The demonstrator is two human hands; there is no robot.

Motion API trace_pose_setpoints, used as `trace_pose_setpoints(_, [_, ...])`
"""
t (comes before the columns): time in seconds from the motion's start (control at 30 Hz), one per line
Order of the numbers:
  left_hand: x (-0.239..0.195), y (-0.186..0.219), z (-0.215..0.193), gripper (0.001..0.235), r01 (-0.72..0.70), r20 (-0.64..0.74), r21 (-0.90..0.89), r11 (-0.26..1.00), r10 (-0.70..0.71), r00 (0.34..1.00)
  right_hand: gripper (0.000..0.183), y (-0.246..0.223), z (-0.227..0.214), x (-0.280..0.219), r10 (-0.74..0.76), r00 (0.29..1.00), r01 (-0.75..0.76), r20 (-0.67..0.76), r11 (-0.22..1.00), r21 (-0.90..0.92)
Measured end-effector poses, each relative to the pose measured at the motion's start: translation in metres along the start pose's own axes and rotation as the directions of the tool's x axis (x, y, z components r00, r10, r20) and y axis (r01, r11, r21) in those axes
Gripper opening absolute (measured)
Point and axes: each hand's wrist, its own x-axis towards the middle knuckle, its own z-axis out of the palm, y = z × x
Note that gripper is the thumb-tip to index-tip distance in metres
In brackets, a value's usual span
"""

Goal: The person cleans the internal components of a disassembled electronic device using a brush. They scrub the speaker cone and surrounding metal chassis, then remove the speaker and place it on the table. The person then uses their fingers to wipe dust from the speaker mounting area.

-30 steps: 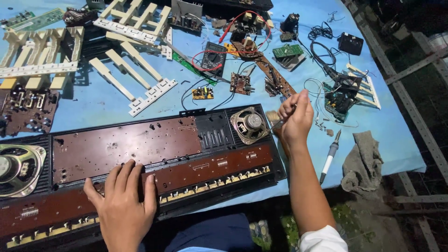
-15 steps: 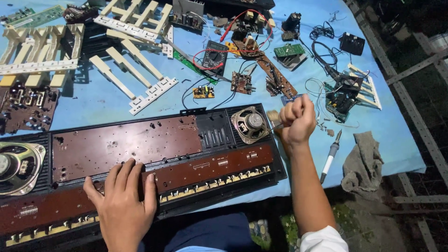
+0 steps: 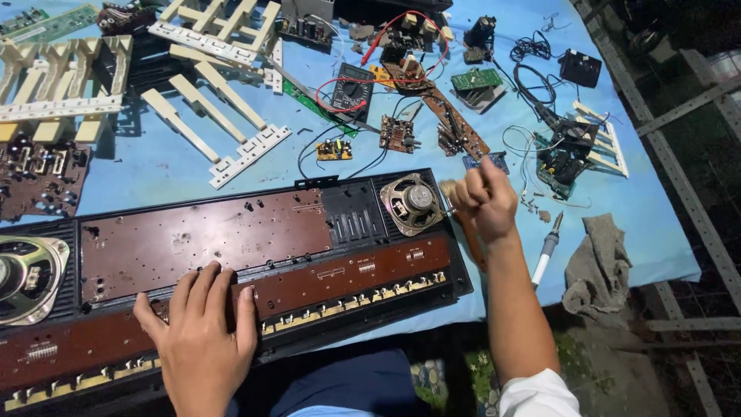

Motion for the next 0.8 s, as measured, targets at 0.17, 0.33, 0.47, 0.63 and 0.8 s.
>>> trace_pose_setpoints(0.17, [0.000, -0.001, 0.001, 0.036, 0.001, -0.009, 0.014, 1.000, -0.001, 1.000, 0.054, -0.007, 0.009, 0.003, -0.019, 0.986, -0.054, -0.165, 0.903, -0.426])
trace_pose_setpoints(0.33, [0.000, 0.000, 0.000, 0.037, -0.001, 0.000, 0.013, 1.000, 0.001, 1.000, 0.040, -0.023, 0.006, -0.008, -0.320, 0.945, -0.107, -0.072, -0.094, -0.990])
trace_pose_setpoints(0.47, [0.000, -0.001, 0.001, 0.037, -0.005, 0.012, 0.014, 1.000, 0.005, 1.000, 0.035, -0.044, 0.012, -0.007, -0.100, 0.988, -0.114, -0.117, 0.035, -0.993])
trace_pose_setpoints(0.63, [0.000, -0.002, 0.001, 0.036, -0.017, -0.018, 0.000, 1.000, 0.017, 1.000, 0.033, -0.063, 0.017, -0.006, 0.114, 0.988, -0.112, -0.108, 0.030, -0.993])
trace_pose_setpoints(0.8, [-0.001, -0.003, 0.003, 0.037, -0.012, 0.001, 0.015, 1.000, 0.012, 1.000, 0.025, -0.077, 0.030, -0.005, 0.175, 0.983, -0.049, -0.049, -0.004, -0.999])
